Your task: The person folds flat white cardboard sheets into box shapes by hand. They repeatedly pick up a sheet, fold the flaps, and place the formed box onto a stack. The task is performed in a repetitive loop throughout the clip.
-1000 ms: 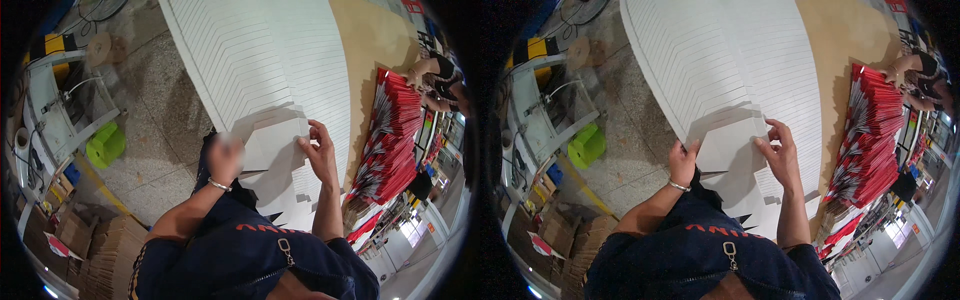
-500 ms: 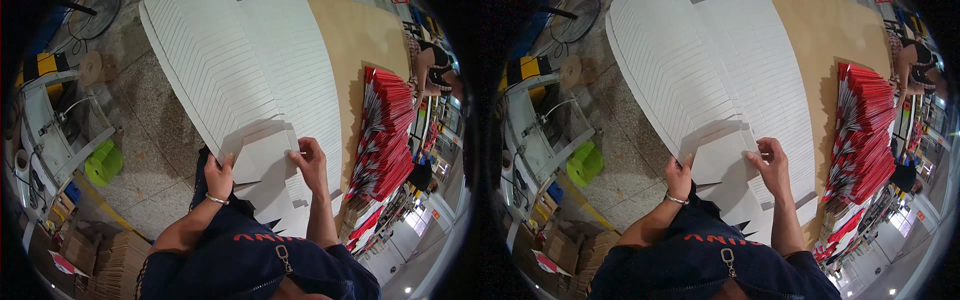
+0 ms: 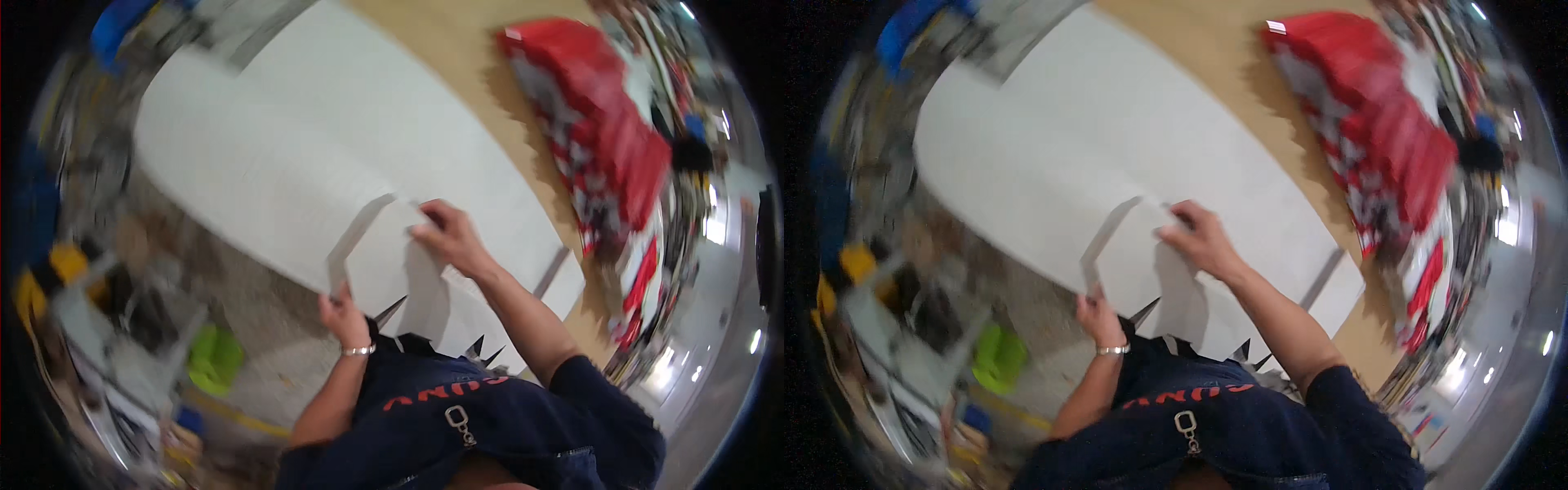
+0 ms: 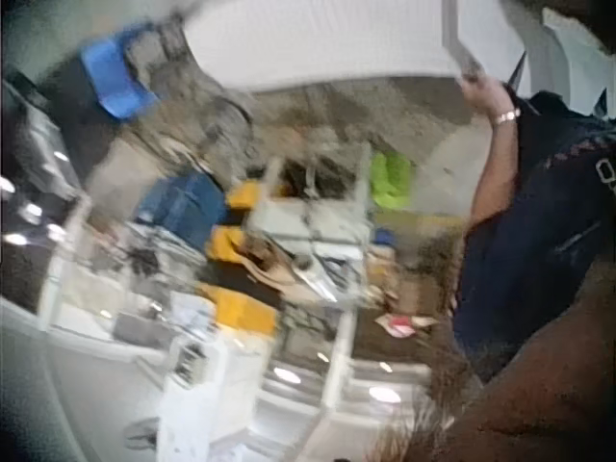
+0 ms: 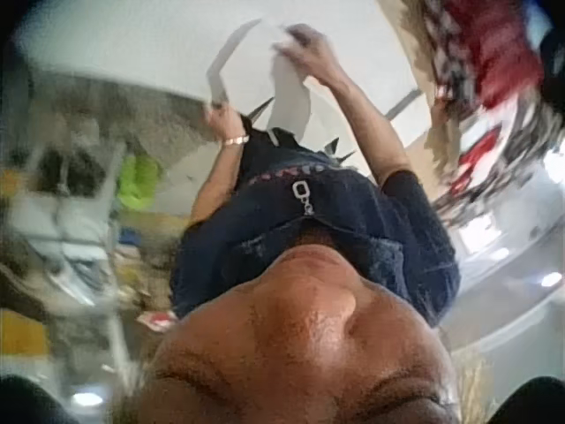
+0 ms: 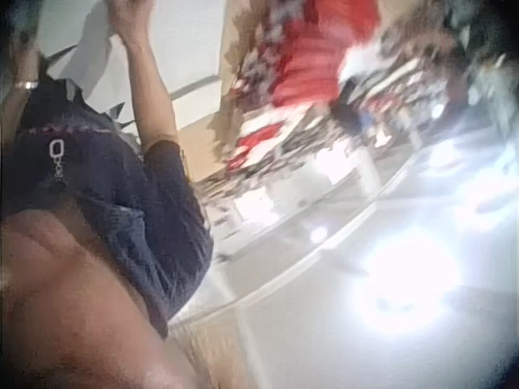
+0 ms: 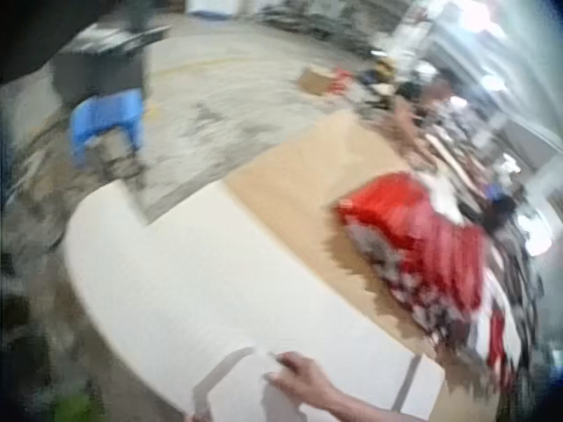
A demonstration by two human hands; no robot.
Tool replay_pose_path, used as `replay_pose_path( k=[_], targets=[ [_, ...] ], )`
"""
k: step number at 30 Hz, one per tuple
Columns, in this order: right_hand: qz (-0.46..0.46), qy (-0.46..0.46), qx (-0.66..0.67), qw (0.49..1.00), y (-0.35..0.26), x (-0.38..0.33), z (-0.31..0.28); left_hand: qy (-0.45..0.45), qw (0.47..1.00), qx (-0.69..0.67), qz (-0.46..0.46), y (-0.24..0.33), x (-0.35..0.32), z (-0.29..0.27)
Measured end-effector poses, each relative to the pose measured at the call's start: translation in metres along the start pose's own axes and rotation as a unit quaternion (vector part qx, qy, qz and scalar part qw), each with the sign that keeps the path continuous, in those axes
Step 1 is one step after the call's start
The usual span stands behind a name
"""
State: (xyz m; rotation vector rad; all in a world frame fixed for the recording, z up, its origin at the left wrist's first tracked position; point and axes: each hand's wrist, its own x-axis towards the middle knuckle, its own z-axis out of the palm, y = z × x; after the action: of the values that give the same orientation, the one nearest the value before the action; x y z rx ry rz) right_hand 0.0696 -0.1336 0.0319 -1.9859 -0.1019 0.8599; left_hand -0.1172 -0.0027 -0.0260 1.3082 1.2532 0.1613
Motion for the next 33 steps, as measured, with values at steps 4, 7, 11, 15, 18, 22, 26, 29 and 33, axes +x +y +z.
replay_pose_path(
  k=[4,7,11,15,18,22,26,29,33],
  targets=[
    [-0.061,0.022,0.001,0.998,0.011,0.007,0.003,0.008,0.993,-0.106,-0.052,0.001,-0.001,0.003],
    [-0.086,0.034,0.023,0.995,0.018,0.011,0.007,0.005,0.987,-0.137,-0.086,0.025,-0.010,0.008],
    [-0.046,0.133,0.013,0.990,0.023,-0.002,0.020,0.027,0.999,-0.009,0.018,0.012,0.002,-0.002],
    [-0.007,0.222,0.021,0.975,0.009,-0.019,0.030,0.032,0.870,0.246,0.425,0.047,0.006,-0.016],
    [-0.042,0.243,0.056,0.968,0.007,-0.016,0.030,-0.100,0.816,0.321,0.470,0.092,-0.003,-0.001],
    [-0.051,0.247,0.084,0.964,0.008,-0.019,0.028,-0.210,0.843,0.290,0.402,0.104,0.005,0.016],
    [-0.048,0.245,0.099,0.963,0.008,-0.023,0.023,-0.304,0.921,0.158,0.185,0.108,0.013,0.022],
    [-0.038,0.251,0.085,0.964,0.013,-0.015,0.027,-0.346,0.929,0.098,0.084,0.103,0.025,0.022],
    [-0.080,0.273,0.032,0.958,0.016,-0.006,0.034,-0.283,0.946,0.134,0.088,0.091,0.044,0.021]
  ],
)
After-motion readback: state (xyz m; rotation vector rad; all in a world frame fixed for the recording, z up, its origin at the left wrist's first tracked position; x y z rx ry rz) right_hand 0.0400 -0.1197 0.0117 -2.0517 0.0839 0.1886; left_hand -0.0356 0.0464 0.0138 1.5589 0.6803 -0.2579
